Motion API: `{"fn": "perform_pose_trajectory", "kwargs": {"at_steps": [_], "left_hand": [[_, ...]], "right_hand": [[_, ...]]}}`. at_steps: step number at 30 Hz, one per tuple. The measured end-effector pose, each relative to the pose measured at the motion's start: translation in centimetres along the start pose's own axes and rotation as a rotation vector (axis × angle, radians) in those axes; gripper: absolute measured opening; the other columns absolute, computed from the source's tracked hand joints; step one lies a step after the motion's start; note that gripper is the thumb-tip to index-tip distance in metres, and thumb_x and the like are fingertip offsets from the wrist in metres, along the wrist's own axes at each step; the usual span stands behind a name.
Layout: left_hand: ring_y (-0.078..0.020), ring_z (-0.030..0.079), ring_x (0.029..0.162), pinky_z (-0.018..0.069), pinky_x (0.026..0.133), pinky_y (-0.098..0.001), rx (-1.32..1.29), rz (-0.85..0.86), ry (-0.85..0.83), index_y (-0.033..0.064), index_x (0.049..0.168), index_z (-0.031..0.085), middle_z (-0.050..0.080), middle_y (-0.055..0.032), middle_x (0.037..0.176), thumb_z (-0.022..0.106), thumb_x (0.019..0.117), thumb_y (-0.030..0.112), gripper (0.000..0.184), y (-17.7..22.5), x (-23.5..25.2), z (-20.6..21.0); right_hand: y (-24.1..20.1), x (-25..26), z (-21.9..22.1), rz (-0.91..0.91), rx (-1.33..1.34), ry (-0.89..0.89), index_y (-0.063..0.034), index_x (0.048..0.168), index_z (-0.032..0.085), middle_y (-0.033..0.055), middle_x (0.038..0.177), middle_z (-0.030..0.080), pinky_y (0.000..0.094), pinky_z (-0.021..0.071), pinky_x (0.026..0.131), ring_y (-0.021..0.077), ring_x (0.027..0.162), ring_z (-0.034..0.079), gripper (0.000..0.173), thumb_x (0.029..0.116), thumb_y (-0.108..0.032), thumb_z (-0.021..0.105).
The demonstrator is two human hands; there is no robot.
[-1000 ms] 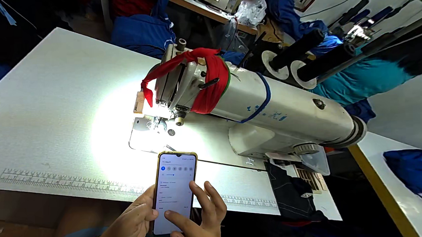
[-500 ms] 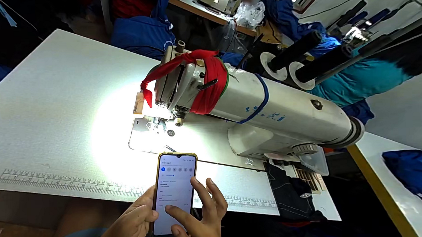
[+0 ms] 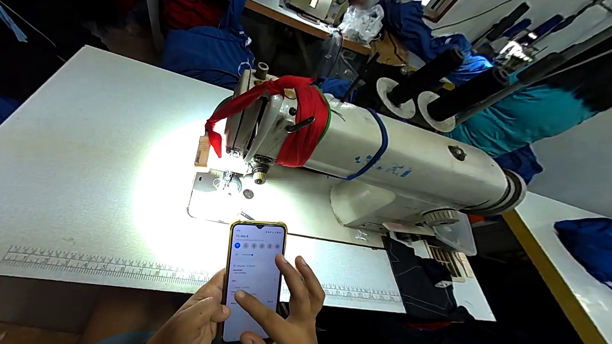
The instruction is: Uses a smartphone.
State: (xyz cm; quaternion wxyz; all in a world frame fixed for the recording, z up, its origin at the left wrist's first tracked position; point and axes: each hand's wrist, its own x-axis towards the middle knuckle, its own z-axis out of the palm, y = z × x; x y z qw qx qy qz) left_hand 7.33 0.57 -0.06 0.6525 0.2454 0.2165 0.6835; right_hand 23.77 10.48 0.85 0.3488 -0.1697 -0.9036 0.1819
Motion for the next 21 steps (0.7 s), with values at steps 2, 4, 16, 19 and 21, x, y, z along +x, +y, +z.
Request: {"fn": "perform_pose_trajectory", "kwargs": {"at_steps": [2, 4, 16, 19, 21], "left_hand": [[-0.0154, 0.06, 0.127, 0.0485, 0.108, -0.038, 0.002, 0.005, -0.008, 0.0126, 0.144, 0.046, 0.063, -0.0026, 0.135, 0.044, 0.0976, 0.007, 0.046, 0.0, 0.0, 0.0], [-0.0154, 0.06, 0.126, 0.0486, 0.108, -0.0381, 0.005, 0.005, -0.006, 0.0124, 0.143, 0.047, 0.063, -0.0028, 0.135, 0.045, 0.0971, 0.007, 0.047, 0.0, 0.0, 0.0], [-0.0219, 0.067, 0.118, 0.0622, 0.082, -0.0391, -0.02, -0.061, -0.022, 0.0204, 0.144, 0.047, 0.064, -0.0058, 0.134, 0.045, 0.099, 0.013, 0.045, 0.0, 0.0, -0.3], [-0.0192, 0.062, 0.124, 0.0558, 0.098, -0.0401, -0.018, -0.04, -0.014, 0.0159, 0.145, 0.045, 0.063, -0.0043, 0.135, 0.043, 0.0975, 0.007, 0.048, -0.2, 0.0, -0.1], [-0.0153, 0.061, 0.126, 0.0507, 0.106, -0.0379, 0.002, -0.03, 0.0, 0.014, 0.144, 0.046, 0.063, -0.0018, 0.135, 0.043, 0.0964, 0.005, 0.048, -0.2, 0.0, 0.0]], "right_hand": [[-0.1, 0.0, 0.1, 0.004, -0.004, -0.023, -0.0395, 0.135, 0.062, -0.0057, 0.168, 0.023, 0.045, 0.0046, 0.127, 0.0223, 0.158, 0.002, 0.042, 0.1041, -0.057, 0.041], [0.0, -0.1, 0.1, 0.006, -0.016, -0.027, -0.0404, 0.135, 0.063, -0.0061, 0.169, 0.023, 0.0459, 0.0039, 0.127, 0.0225, 0.158, 0.002, 0.041, 0.1037, -0.058, 0.041], [1.5, -0.1, -2.7, 0.081, -0.122, 0.14, -0.0354, 0.127, 0.066, -0.0077, 0.163, 0.032, 0.0441, 0.0089, 0.128, 0.0185, 0.157, 0.01, 0.043, 0.1045, -0.059, 0.038], [0.4, 0.3, -1.4, 0.063, -0.059, 0.071, -0.0361, 0.134, 0.063, -0.0066, 0.166, 0.027, 0.0448, 0.0049, 0.128, 0.018, 0.158, 0.006, 0.045, 0.1044, -0.059, 0.038], [-0.1, 0.5, -0.4, 0.057, -0.041, 0.029, -0.0383, 0.14, 0.058, -0.0049, 0.168, 0.023, 0.0458, 0.0032, 0.127, 0.0205, 0.158, 0.003, 0.047, 0.1036, -0.06, 0.039]]}}
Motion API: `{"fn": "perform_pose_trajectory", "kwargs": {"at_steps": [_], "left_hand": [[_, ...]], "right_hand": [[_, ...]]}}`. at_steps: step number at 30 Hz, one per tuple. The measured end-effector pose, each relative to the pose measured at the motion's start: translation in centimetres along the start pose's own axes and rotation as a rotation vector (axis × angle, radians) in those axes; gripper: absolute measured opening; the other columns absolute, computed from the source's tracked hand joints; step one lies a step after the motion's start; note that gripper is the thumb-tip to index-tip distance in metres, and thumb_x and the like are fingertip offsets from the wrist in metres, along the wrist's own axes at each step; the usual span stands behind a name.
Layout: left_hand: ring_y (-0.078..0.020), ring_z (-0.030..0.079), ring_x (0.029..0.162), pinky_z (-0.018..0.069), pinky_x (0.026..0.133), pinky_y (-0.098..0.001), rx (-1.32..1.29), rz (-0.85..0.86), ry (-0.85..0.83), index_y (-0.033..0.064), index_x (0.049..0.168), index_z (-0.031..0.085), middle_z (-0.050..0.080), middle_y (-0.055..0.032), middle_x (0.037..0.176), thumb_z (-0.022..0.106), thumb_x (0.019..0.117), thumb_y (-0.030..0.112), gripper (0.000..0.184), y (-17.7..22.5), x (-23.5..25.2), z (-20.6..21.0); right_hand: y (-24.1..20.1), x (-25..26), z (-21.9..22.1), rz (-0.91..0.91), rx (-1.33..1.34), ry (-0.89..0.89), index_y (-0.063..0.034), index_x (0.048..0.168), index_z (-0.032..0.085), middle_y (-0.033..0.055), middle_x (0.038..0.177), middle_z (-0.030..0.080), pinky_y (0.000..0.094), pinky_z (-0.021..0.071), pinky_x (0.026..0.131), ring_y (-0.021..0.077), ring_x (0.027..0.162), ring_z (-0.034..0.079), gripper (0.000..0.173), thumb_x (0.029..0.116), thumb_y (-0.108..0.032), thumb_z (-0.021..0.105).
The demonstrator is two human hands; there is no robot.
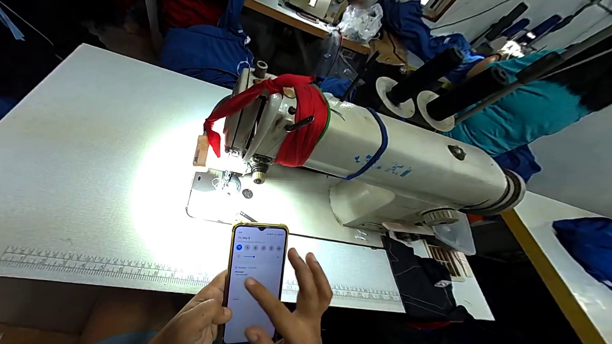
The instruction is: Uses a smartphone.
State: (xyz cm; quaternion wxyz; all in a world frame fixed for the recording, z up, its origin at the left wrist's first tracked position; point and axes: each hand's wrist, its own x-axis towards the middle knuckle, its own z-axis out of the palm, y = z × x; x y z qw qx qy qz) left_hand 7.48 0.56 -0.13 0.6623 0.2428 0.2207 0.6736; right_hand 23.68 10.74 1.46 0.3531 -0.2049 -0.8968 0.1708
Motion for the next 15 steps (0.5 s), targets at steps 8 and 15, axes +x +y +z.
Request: {"fn": "perform_pose_trajectory", "kwargs": {"at_steps": [8, 15], "left_hand": [[-0.0176, 0.066, 0.118, 0.06, 0.089, -0.0382, 0.03, -0.033, 0.019, 0.0173, 0.141, 0.046, 0.065, -0.0018, 0.131, 0.042, 0.0959, 0.008, 0.046, 0.1, -0.2, 0.0], [-0.0217, 0.067, 0.116, 0.063, 0.079, -0.039, -0.002, -0.049, 0.005, 0.0198, 0.141, 0.046, 0.065, -0.0047, 0.132, 0.043, 0.0981, 0.011, 0.044, -0.1, 0.1, -0.3]], "right_hand": [[1.1, 0.1, -0.3, 0.101, -0.055, 0.05, -0.0379, 0.137, 0.06, -0.0003, 0.166, 0.028, 0.0481, 0.0062, 0.126, 0.0226, 0.158, 0.006, 0.049, 0.1028, -0.064, 0.038], [2.0, -1.0, -2.2, 0.089, -0.061, 0.118, -0.0362, 0.125, 0.066, -0.0064, 0.161, 0.036, 0.0438, 0.0115, 0.126, 0.0178, 0.156, 0.013, 0.045, 0.1038, -0.062, 0.036]]}}
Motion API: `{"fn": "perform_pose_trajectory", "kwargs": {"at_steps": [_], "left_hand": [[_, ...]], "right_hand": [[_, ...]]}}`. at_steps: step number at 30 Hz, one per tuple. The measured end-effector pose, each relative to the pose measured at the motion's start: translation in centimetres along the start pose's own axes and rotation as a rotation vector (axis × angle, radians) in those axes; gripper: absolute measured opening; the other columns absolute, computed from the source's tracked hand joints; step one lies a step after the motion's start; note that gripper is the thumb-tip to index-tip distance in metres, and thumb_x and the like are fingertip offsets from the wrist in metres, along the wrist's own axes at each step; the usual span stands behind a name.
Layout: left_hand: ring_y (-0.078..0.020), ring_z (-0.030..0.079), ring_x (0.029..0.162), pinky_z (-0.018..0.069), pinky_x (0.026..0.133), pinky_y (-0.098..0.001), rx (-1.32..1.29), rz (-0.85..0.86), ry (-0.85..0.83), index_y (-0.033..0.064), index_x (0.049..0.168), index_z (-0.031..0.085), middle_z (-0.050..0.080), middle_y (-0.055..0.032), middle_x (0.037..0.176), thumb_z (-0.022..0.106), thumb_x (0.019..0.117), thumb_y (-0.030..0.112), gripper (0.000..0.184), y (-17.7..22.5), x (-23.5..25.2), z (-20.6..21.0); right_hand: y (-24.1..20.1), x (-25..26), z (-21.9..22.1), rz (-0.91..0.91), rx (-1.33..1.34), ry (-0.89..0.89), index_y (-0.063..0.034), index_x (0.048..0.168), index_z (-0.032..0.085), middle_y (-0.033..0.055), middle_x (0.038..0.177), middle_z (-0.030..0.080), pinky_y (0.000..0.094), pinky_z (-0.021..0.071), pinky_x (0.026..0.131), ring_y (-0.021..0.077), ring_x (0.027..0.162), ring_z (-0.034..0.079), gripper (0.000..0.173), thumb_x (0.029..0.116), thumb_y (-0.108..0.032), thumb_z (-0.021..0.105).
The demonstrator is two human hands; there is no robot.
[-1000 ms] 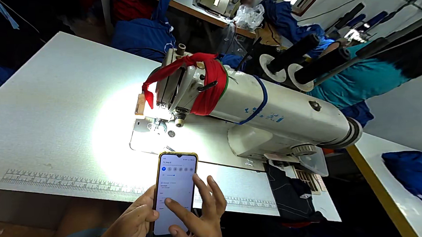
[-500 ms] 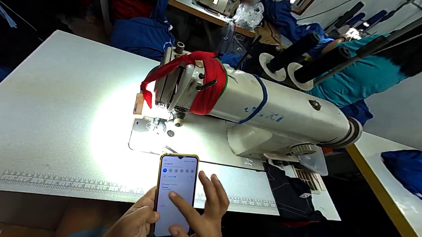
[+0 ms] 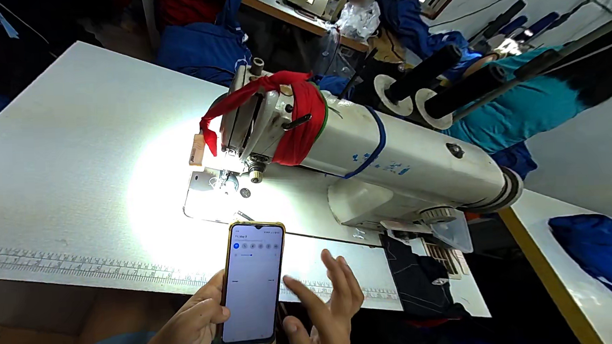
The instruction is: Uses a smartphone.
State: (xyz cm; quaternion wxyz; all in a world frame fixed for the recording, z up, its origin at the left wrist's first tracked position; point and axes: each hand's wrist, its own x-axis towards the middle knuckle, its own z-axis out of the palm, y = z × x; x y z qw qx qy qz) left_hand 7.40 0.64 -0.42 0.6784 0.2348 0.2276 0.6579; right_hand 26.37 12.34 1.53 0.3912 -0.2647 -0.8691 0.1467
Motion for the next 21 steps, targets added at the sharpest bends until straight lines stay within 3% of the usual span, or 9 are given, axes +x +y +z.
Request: {"fn": "perform_pose_trajectory", "kwargs": {"at_steps": [4, 5, 8, 11, 18, 21], "left_hand": [[-0.0194, 0.063, 0.123, 0.0563, 0.097, -0.04, 0.007, 0.036, 0.0, 0.016, 0.145, 0.042, 0.063, -0.0035, 0.135, 0.043, 0.0965, 0.008, 0.049, 0.1, 0.0, 0.1], [-0.02, 0.063, 0.123, 0.0565, 0.097, -0.0404, -0.002, 0.04, -0.008, 0.0159, 0.145, 0.043, 0.063, -0.0046, 0.135, 0.043, 0.0968, 0.008, 0.049, 0.0, 0.0, 0.0], [-0.0193, 0.066, 0.118, 0.0609, 0.085, -0.0381, -0.003, 0.02, -0.011, 0.0202, 0.14, 0.047, 0.065, -0.0036, 0.131, 0.041, 0.096, 0.008, 0.046, 0.1, -0.1, 0.0], [-0.0209, 0.067, 0.116, 0.0616, 0.082, -0.0386, 0.0, 0.017, -0.034, 0.0203, 0.141, 0.047, 0.064, -0.0049, 0.132, 0.041, 0.0971, 0.01, 0.046, 0.0, -0.1, -0.3], [-0.0212, 0.066, 0.117, 0.0617, 0.082, -0.0387, 0.002, 0.027, -0.033, 0.0196, 0.142, 0.047, 0.064, -0.0052, 0.133, 0.041, 0.0968, 0.009, 0.047, -0.2, 0.0, -0.3], [-0.0197, 0.066, 0.118, 0.0611, 0.084, -0.0377, 0.0, 0.028, -0.022, 0.02, 0.142, 0.048, 0.064, -0.0044, 0.132, 0.041, 0.0966, 0.009, 0.047, -0.1, -0.1, -0.1]], "right_hand": [[-0.7, -0.6, 0.7, -0.103, 0.09, -0.077, -0.0332, 0.107, 0.072, -0.013, 0.16, 0.036, 0.0439, 0.0057, 0.128, 0.0164, 0.157, 0.01, 0.04, 0.1048, -0.057, 0.04], [-0.8, -0.6, 0.9, -0.108, 0.098, -0.082, -0.0321, 0.104, 0.072, -0.0125, 0.16, 0.038, 0.0445, 0.0051, 0.128, 0.0166, 0.157, 0.011, 0.039, 0.1048, -0.056, 0.041], [-0.8, -0.3, 1.2, -0.064, 0.076, -0.064, -0.0326, 0.118, 0.071, -0.0086, 0.162, 0.035, 0.0447, 0.0057, 0.128, 0.0181, 0.157, 0.01, 0.042, 0.1033, -0.06, 0.042], [-0.5, 0.0, 1.0, -0.042, 0.036, -0.022, -0.0348, 0.13, 0.066, -0.0076, 0.163, 0.034, 0.0444, 0.0085, 0.127, 0.0187, 0.157, 0.011, 0.049, 0.1018, -0.065, 0.039], [-0.5, -0.3, 1.0, -0.05, 0.049, -0.03, -0.0339, 0.131, 0.065, -0.0071, 0.163, 0.034, 0.0435, 0.0084, 0.127, 0.0184, 0.157, 0.012, 0.049, 0.1021, -0.064, 0.04], [-0.6, -0.5, 1.0, -0.065, 0.07, -0.038, -0.0341, 0.126, 0.068, -0.0083, 0.163, 0.034, 0.0435, 0.007, 0.128, 0.0179, 0.157, 0.011, 0.046, 0.1024, -0.063, 0.04]]}}
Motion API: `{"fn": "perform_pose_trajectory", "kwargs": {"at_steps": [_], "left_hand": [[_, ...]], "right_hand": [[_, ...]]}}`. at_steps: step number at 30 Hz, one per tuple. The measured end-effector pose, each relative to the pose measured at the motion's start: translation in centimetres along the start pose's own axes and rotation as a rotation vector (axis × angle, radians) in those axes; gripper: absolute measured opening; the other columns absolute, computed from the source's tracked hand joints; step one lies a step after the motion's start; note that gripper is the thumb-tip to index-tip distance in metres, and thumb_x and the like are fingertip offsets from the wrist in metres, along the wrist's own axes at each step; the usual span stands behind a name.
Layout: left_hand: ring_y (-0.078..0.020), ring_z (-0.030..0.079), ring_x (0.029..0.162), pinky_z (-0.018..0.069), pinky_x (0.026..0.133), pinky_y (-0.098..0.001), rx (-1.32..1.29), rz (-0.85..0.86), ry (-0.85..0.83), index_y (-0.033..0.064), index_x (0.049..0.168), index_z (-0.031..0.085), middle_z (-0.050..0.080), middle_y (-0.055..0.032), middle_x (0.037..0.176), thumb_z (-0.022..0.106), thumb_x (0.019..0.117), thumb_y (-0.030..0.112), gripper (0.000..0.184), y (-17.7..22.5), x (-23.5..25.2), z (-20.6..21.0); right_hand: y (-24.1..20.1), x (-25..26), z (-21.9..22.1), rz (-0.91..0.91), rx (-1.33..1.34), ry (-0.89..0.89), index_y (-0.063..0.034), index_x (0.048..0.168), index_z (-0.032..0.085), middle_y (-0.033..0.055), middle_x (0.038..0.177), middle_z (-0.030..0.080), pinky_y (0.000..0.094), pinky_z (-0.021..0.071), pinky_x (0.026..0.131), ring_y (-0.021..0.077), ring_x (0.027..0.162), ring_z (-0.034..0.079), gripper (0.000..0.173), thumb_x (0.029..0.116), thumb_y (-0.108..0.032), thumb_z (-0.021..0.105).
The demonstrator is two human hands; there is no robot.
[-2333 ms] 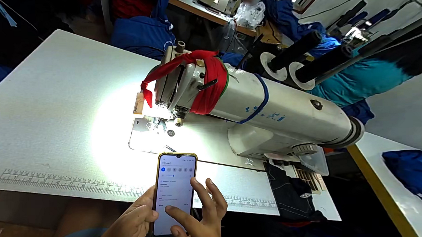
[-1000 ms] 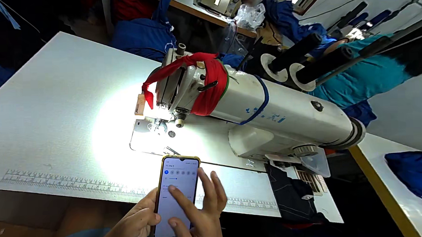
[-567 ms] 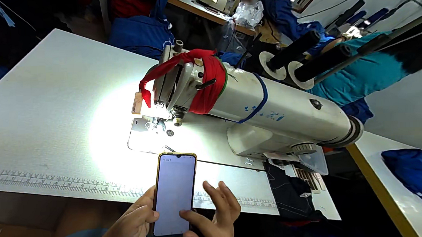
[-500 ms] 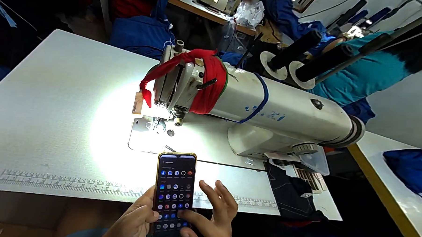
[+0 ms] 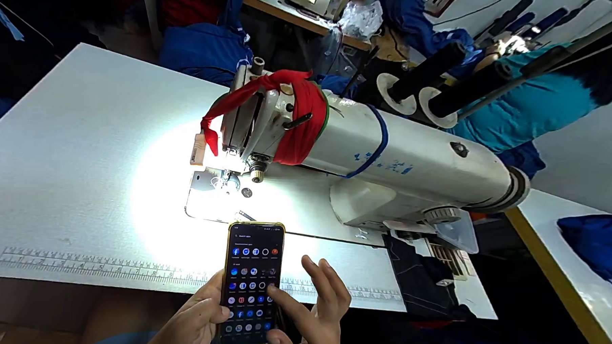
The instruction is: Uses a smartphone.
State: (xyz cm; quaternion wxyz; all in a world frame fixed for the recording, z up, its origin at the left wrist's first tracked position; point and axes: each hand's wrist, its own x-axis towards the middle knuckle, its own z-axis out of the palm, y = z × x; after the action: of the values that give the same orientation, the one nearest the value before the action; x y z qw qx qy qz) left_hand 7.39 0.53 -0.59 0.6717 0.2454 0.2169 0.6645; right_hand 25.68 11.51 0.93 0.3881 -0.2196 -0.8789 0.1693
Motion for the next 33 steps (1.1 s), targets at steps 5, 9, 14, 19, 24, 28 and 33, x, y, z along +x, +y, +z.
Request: {"fn": "perform_pose_trajectory", "kwargs": {"at_steps": [5, 9, 14, 19, 24, 28, 33], "left_hand": [[-0.0176, 0.065, 0.119, 0.059, 0.091, -0.0369, 0.007, 0.008, 0.011, 0.0178, 0.141, 0.05, 0.065, -0.0037, 0.132, 0.044, 0.0963, 0.009, 0.046, 0.2, 0.1, 0.1], [-0.0152, 0.064, 0.118, 0.0575, 0.094, -0.0352, 0.018, 0.002, -0.022, 0.0171, 0.14, 0.05, 0.065, -0.0021, 0.13, 0.044, 0.0962, 0.008, 0.045, 0.1, 0.2, 0.2], [-0.014, 0.064, 0.119, 0.0566, 0.095, -0.0352, 0.02, -0.018, -0.048, 0.0176, 0.14, 0.047, 0.064, 0.0002, 0.13, 0.041, 0.0957, 0.006, 0.046, 0.1, 0.2, 0.2], [-0.0134, 0.065, 0.117, 0.0571, 0.094, -0.0342, 0.042, -0.021, -0.019, 0.018, 0.138, 0.048, 0.065, 0.0002, 0.129, 0.041, 0.0949, 0.006, 0.046, 0.4, 0.1, 0.1], [-0.0154, 0.065, 0.118, 0.0588, 0.091, -0.0357, 0.032, 0.003, 0.012, 0.0173, 0.14, 0.05, 0.066, -0.0015, 0.13, 0.044, 0.096, 0.009, 0.045, 0.3, 0.1, 0.0], [-0.0161, 0.064, 0.121, 0.056, 0.097, -0.0371, 0.014, 0.031, 0.017, 0.0162, 0.142, 0.05, 0.065, -0.002, 0.131, 0.046, 0.0964, 0.009, 0.046, 0.2, 0.1, -0.2], [-0.0193, 0.064, 0.121, 0.0575, 0.095, -0.0394, -0.01, 0.032, 0.045, 0.0144, 0.144, 0.046, 0.064, -0.0052, 0.133, 0.047, 0.0961, 0.009, 0.048, 0.1, 0.0, -0.2]], "right_hand": [[-0.3, 0.6, 0.1, -0.043, 0.031, -0.023, -0.032, 0.118, 0.07, -0.009, 0.163, 0.033, 0.0433, 0.005, 0.128, 0.016, 0.157, 0.009, 0.044, 0.1024, -0.062, 0.041], [-0.5, 1.5, 0.9, -0.028, 0.025, -0.037, -0.0366, 0.135, 0.063, -0.0074, 0.166, 0.026, 0.0455, 0.0052, 0.127, 0.0189, 0.158, 0.005, 0.051, 0.0998, -0.067, 0.042], [-0.5, 2.7, 1.6, 0.004, -0.022, -0.045, -0.0382, 0.141, 0.059, -0.0021, 0.169, 0.024, 0.0487, 0.0035, 0.126, 0.0224, 0.158, 0.003, 0.057, 0.0992, -0.07, 0.038], [-0.7, 2.7, 1.2, 0.002, -0.005, -0.034, -0.0378, 0.143, 0.057, -0.0039, 0.169, 0.021, 0.0486, 0.004, 0.127, 0.0221, 0.158, 0.002, 0.058, 0.0998, -0.07, 0.036], [-0.7, 2.2, 0.7, -0.031, -0.005, 0.012, -0.0358, 0.137, 0.061, -0.0069, 0.166, 0.027, 0.0451, 0.006, 0.127, 0.0195, 0.158, 0.005, 0.055, 0.101, -0.068, 0.035], [-0.8, 1.7, 0.5, -0.057, -0.01, -0.001, -0.0349, 0.129, 0.065, -0.0089, 0.164, 0.03, 0.0424, 0.0059, 0.127, 0.0159, 0.157, 0.007, 0.048, 0.1037, -0.062, 0.035], [-0.7, 1.0, 0.8, -0.065, 0.015, -0.027, -0.0327, 0.125, 0.068, -0.0086, 0.164, 0.031, 0.0426, 0.0042, 0.128, 0.0167, 0.157, 0.007, 0.046, 0.105, -0.059, 0.035]]}}
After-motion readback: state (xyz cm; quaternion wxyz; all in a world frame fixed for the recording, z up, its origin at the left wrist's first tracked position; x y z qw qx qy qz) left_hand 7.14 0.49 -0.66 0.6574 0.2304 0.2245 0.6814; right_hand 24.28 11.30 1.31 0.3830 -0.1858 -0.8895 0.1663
